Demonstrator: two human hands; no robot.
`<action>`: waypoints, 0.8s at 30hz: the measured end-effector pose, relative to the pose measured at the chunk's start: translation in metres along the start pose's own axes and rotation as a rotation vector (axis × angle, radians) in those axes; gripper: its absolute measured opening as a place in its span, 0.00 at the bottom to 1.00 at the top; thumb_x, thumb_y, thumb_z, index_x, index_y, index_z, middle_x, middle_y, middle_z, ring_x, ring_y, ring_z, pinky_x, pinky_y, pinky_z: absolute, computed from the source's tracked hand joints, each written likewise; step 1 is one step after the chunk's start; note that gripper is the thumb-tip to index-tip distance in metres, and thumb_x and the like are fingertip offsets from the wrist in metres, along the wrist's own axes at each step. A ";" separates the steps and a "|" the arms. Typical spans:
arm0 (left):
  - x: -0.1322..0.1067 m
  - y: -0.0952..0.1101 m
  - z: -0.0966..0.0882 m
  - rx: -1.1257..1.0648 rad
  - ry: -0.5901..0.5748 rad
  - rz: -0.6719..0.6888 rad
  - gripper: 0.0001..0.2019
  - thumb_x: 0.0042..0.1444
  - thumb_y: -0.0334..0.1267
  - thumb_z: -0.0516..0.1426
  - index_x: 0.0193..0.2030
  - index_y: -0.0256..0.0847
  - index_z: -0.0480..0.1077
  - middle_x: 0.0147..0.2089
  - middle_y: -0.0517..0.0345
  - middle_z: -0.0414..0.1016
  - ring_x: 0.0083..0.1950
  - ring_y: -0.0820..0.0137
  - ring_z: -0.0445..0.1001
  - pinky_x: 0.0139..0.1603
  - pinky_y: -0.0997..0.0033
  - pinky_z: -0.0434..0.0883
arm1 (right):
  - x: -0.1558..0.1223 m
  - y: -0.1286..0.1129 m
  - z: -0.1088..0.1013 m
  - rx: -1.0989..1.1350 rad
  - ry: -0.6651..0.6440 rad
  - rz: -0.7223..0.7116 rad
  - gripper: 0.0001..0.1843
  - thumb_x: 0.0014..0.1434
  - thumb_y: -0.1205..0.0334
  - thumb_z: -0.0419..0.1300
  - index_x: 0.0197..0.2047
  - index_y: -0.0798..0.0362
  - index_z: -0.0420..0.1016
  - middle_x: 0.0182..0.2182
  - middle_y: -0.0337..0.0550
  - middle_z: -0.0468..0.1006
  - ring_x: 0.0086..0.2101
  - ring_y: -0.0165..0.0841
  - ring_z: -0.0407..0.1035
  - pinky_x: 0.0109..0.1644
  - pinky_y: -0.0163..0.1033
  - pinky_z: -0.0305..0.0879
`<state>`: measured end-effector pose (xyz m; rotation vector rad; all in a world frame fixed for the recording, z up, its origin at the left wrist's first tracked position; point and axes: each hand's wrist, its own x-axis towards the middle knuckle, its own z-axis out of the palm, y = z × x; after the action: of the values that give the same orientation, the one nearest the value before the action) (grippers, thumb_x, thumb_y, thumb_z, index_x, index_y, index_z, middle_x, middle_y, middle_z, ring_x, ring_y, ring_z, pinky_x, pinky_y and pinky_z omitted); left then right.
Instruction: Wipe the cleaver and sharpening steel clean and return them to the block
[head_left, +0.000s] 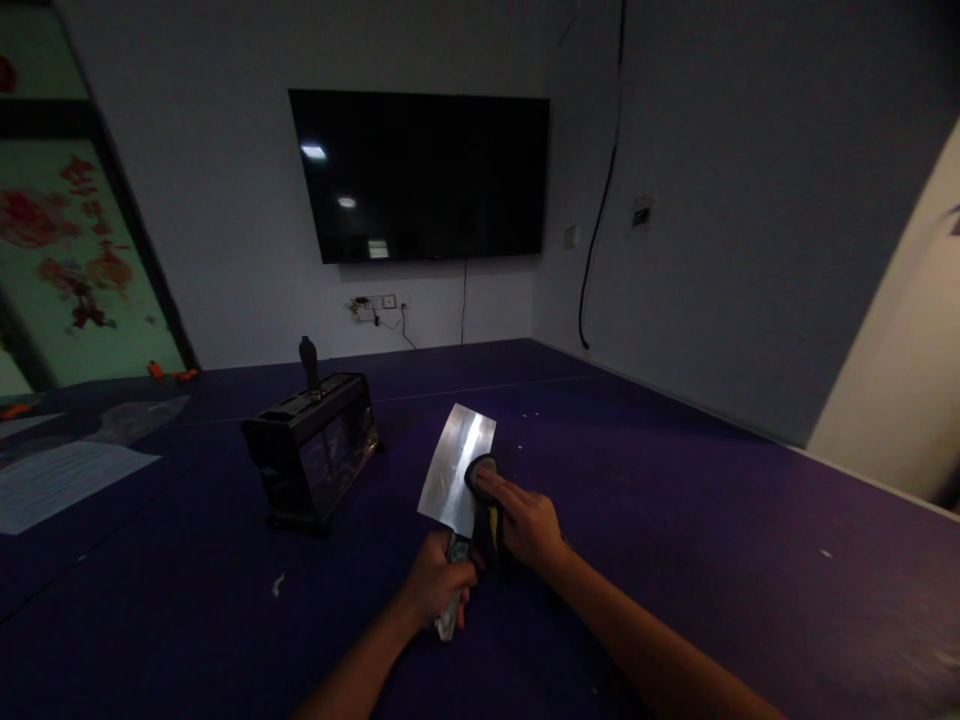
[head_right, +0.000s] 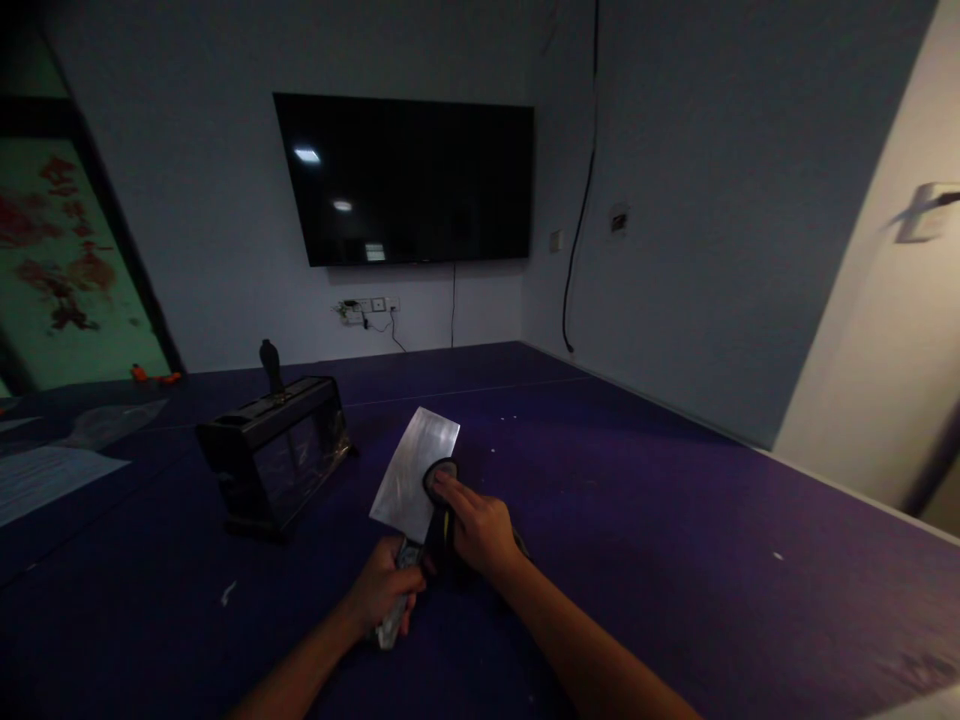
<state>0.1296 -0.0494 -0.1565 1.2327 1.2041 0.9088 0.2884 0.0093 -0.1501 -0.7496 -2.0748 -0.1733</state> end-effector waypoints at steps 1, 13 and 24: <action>0.000 -0.001 0.000 -0.006 -0.008 -0.003 0.10 0.35 0.31 0.51 0.30 0.36 0.65 0.12 0.69 0.60 0.08 0.77 0.58 0.09 0.79 0.58 | 0.000 0.002 -0.001 -0.010 0.000 0.021 0.31 0.45 0.79 0.45 0.53 0.52 0.63 0.51 0.44 0.68 0.47 0.31 0.66 0.48 0.36 0.66; -0.001 0.001 -0.002 0.006 -0.082 -0.006 0.11 0.35 0.31 0.51 0.30 0.36 0.65 0.12 0.69 0.60 0.09 0.77 0.58 0.08 0.80 0.57 | 0.003 0.010 -0.002 0.009 0.041 0.094 0.38 0.41 0.81 0.45 0.57 0.51 0.56 0.55 0.43 0.63 0.52 0.31 0.59 0.53 0.39 0.61; 0.002 -0.002 -0.001 -0.017 -0.006 -0.005 0.11 0.35 0.32 0.51 0.30 0.35 0.65 0.11 0.68 0.60 0.08 0.76 0.59 0.09 0.79 0.57 | -0.003 0.001 0.005 0.097 0.023 0.013 0.34 0.41 0.79 0.45 0.53 0.53 0.63 0.51 0.44 0.67 0.48 0.31 0.65 0.49 0.37 0.65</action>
<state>0.1287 -0.0475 -0.1583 1.2175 1.1925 0.9090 0.2869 0.0110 -0.1552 -0.6983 -2.0414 -0.0731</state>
